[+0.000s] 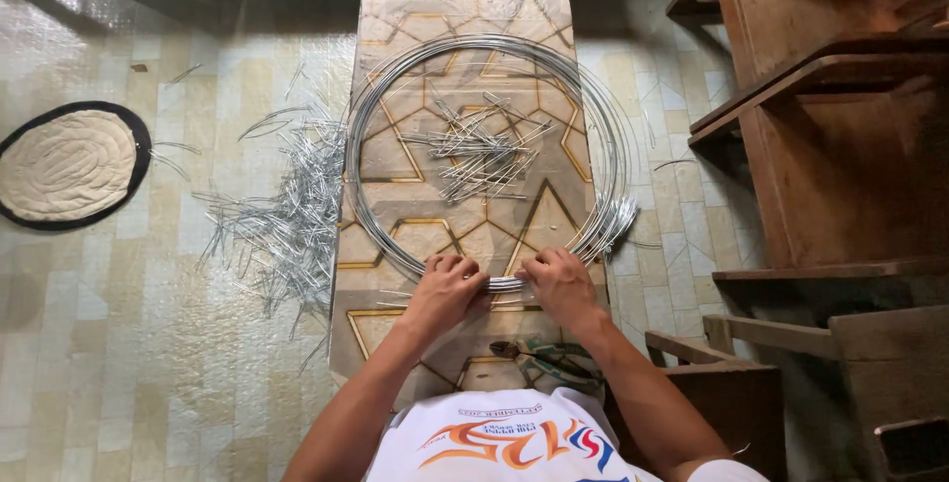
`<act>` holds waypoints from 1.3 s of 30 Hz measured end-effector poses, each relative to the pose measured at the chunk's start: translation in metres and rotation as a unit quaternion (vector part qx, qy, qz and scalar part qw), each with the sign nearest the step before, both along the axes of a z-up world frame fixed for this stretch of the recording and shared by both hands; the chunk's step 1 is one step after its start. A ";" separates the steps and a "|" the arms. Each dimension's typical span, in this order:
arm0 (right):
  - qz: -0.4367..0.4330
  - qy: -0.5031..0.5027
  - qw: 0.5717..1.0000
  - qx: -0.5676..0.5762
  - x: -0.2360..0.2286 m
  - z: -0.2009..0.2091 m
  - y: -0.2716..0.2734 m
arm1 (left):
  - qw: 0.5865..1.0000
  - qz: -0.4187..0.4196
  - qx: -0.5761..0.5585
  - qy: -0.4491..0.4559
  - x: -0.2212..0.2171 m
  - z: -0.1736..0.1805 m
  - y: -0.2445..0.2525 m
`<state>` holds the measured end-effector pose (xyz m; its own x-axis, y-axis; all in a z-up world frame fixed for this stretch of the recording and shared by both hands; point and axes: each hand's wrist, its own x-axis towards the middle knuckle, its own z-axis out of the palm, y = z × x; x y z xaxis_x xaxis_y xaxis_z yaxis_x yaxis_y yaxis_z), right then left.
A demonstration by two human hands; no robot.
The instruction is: Preparing and cutting wire from a coil using pliers on a workshop table
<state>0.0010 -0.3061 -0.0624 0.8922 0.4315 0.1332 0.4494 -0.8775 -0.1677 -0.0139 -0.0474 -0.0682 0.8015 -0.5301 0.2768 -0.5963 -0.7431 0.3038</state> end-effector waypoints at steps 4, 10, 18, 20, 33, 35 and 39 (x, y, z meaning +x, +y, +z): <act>-0.016 0.003 1.000 0.005 -0.004 0.000 -0.002 | 1.000 -0.013 0.002 0.005 0.007 -0.003 0.007; -0.003 0.011 1.000 0.001 -0.013 0.005 0.003 | 0.999 -0.039 0.013 -0.007 0.016 0.008 0.030; 0.055 0.063 0.991 0.107 -0.018 0.027 0.063 | 0.996 -0.012 0.086 -0.024 0.033 0.020 0.087; 0.060 0.078 0.987 0.123 -0.018 0.024 0.085 | 0.996 0.002 0.094 -0.007 0.040 0.029 0.104; -0.004 0.203 0.949 0.242 0.008 0.058 0.134 | 0.990 0.107 0.085 0.030 0.033 0.013 0.126; 0.000 0.213 0.943 0.255 0.007 0.043 0.119 | 0.992 0.077 -0.054 0.080 0.017 0.028 0.102; 0.007 0.220 0.933 0.284 0.004 0.056 0.104 | 0.855 0.087 -0.431 0.276 -0.009 0.052 0.049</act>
<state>0.0046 -0.2024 -0.0065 0.9091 0.4153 -0.0330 0.2389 -0.5845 -0.7754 -0.0225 0.0018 -0.0157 0.9820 -0.1795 0.0591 -0.0891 -0.1643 0.9824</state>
